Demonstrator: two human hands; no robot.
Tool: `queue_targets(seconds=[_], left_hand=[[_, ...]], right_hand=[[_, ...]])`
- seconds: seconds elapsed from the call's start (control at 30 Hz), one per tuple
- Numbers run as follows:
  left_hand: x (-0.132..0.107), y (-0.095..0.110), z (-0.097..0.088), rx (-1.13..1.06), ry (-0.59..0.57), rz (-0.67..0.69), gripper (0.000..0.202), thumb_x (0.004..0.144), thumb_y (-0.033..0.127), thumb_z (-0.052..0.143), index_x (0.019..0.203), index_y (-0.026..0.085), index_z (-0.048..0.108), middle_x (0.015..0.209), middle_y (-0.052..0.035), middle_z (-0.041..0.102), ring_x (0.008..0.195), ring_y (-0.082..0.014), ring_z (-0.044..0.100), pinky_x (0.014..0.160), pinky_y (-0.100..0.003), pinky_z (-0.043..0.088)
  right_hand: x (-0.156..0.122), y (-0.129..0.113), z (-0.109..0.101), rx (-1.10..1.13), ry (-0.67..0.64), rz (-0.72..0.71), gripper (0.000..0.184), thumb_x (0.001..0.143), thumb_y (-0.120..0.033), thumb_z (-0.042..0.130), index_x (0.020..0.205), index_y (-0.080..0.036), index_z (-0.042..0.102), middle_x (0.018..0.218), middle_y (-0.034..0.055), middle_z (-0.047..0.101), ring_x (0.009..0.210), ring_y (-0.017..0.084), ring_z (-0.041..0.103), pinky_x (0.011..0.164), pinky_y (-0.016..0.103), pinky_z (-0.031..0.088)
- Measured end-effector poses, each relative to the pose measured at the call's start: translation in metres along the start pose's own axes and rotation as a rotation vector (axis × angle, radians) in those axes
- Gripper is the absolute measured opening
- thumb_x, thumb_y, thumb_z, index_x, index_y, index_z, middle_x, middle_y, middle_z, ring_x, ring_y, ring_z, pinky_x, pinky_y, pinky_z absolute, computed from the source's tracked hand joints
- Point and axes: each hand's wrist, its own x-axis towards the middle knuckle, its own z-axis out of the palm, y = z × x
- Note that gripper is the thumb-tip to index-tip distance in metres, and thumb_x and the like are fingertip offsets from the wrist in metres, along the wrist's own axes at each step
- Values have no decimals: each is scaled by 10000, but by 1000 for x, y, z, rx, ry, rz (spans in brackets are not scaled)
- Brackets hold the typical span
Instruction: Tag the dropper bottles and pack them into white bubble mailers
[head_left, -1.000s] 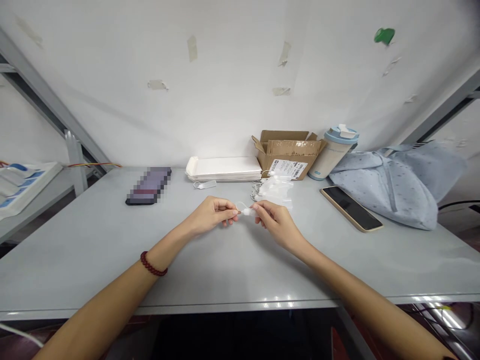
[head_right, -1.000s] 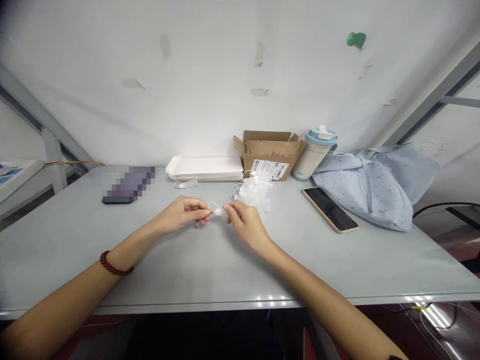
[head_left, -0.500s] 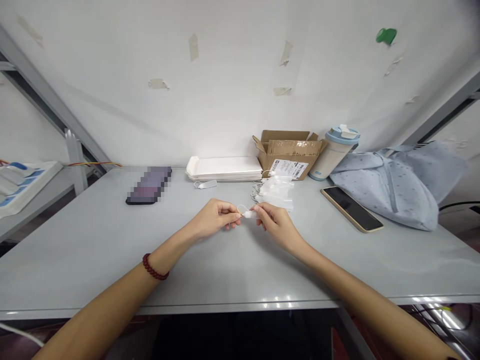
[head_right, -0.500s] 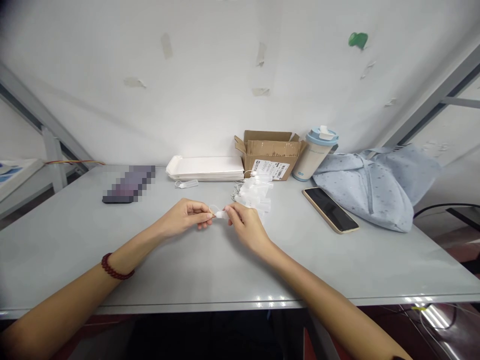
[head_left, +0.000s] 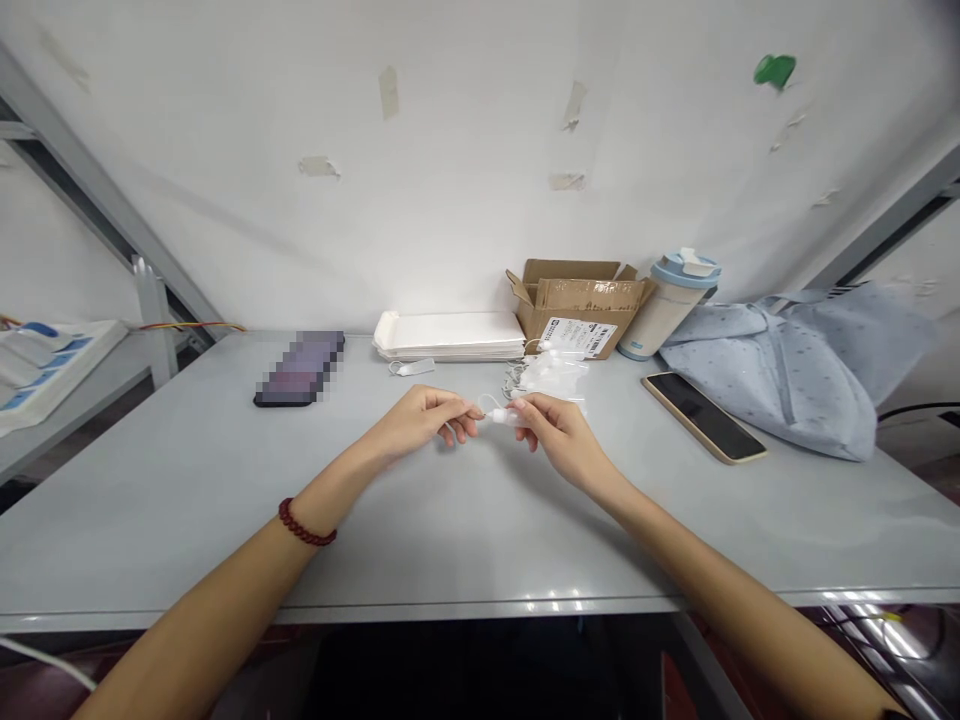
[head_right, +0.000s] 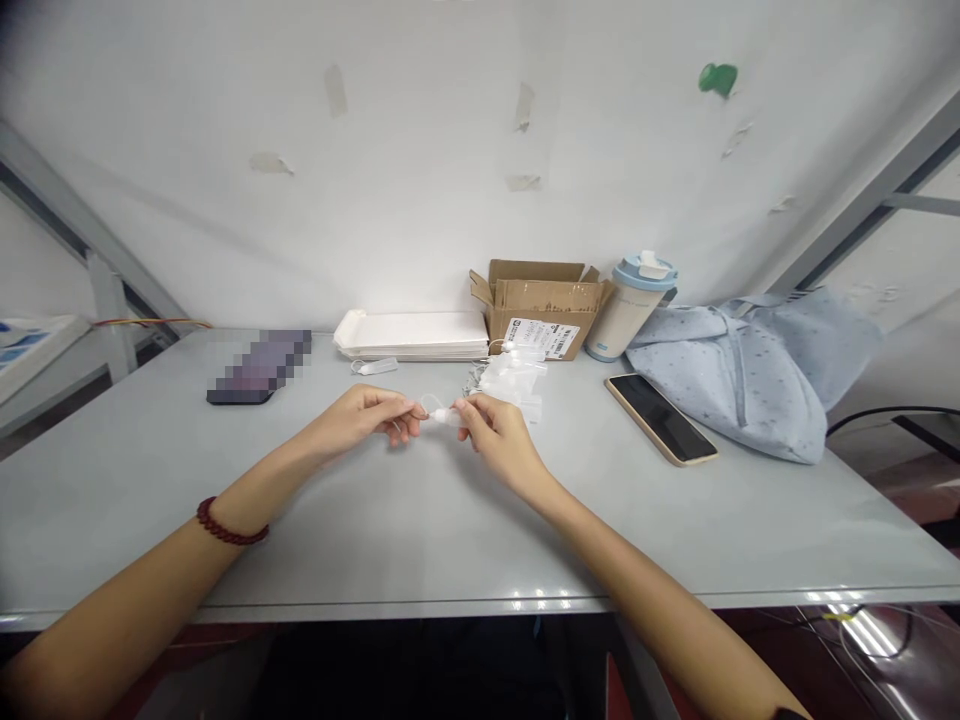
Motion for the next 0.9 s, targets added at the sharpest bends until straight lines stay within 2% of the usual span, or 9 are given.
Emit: queue_targets(seconds=[0.13, 0.37, 0.6, 0.9], left_hand=[[0, 0, 0, 27, 15, -11, 284, 835, 360, 546, 829, 122, 701, 745, -58, 677, 633, -128, 589, 617, -265, 467], [-2, 2, 2, 138, -6, 34, 249, 794, 365, 623, 702, 137, 663, 683, -26, 649, 589, -105, 544, 597, -241, 443], [-4, 7, 4, 112, 79, 95, 224, 763, 323, 642, 625, 146, 645, 612, -5, 613, 592, -111, 539, 622, -243, 441], [-3, 7, 1, 82, 92, 94, 218, 746, 331, 661, 634, 144, 657, 618, -10, 618, 594, -115, 541, 634, -254, 455]], right_hand=[[1, 1, -1, 31, -5, 8, 358, 878, -470, 446, 765, -159, 584, 600, -16, 526, 512, 96, 430, 521, 249, 355], [0, 1, 0, 14, -24, 4, 365, 882, -466, 443, 737, -160, 581, 592, -23, 506, 514, 92, 425, 525, 248, 347], [3, -8, -3, -3, -14, 10, 368, 860, -480, 474, 661, -175, 528, 573, -27, 478, 509, 93, 410, 510, 244, 346], [3, -8, -5, 27, -7, -5, 360, 860, -473, 482, 667, -174, 532, 582, -25, 476, 515, 92, 407, 500, 241, 344]])
